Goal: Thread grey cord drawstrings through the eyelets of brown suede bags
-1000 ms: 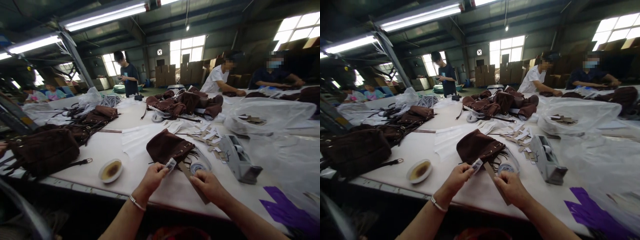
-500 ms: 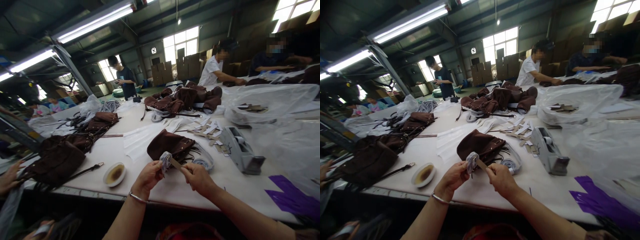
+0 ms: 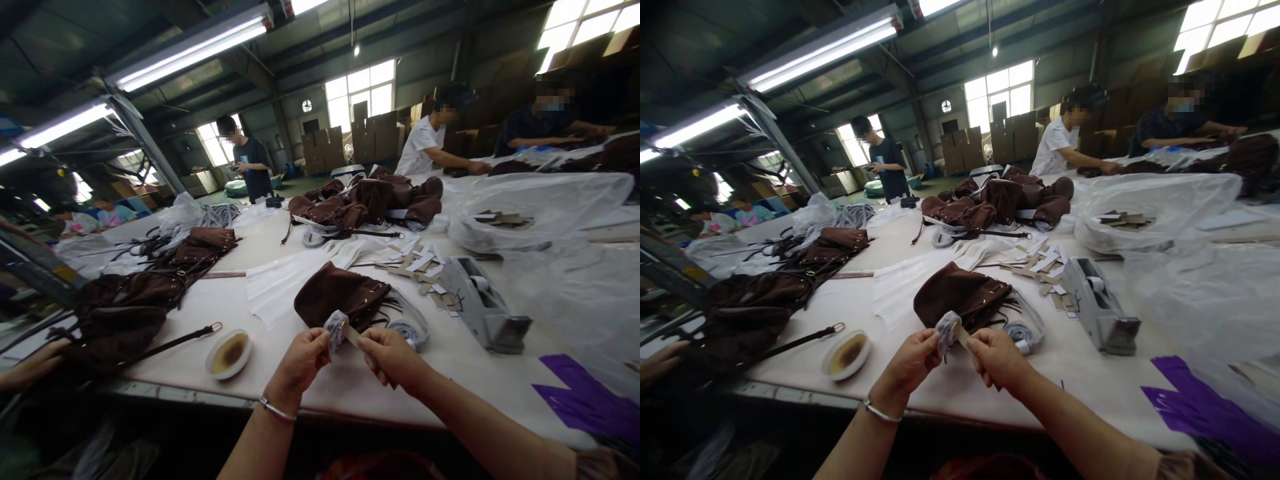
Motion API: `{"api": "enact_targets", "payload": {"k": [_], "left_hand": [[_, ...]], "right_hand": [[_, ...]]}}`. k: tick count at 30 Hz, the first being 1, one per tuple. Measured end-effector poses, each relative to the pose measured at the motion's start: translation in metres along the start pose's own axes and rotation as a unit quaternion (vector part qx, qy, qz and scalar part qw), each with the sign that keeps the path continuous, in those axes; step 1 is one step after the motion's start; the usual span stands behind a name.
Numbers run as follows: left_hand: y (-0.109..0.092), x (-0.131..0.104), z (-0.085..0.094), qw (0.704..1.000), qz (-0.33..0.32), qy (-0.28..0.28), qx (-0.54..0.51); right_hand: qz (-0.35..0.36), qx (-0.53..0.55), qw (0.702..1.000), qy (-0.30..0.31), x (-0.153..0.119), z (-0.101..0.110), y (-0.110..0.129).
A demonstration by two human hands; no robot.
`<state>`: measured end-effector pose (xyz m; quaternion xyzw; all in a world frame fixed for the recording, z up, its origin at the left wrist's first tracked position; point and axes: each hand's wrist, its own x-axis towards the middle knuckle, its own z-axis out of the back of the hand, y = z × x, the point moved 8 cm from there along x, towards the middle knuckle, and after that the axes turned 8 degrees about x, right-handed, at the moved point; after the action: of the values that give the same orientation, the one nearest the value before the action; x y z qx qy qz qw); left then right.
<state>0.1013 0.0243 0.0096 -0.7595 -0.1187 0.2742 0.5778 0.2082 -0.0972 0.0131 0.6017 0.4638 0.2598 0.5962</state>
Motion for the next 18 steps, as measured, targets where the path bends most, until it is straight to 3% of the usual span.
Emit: {"api": "enact_targets", "payload": {"k": [8, 13, 18], "left_hand": [[0.003, 0.004, 0.002, 0.999, 0.000, 0.009, -0.033], [0.003, 0.006, 0.004, 0.999, 0.012, 0.000, -0.046], [0.001, 0.005, 0.002, 0.999, 0.017, -0.001, -0.032]], "right_hand": [[-0.032, 0.133, 0.991, 0.007, 0.006, 0.001, -0.005], [-0.016, -0.026, 0.999, -0.030, 0.010, 0.003, 0.001], [0.019, -0.166, 0.985, -0.052, 0.009, 0.009, 0.013]]}}
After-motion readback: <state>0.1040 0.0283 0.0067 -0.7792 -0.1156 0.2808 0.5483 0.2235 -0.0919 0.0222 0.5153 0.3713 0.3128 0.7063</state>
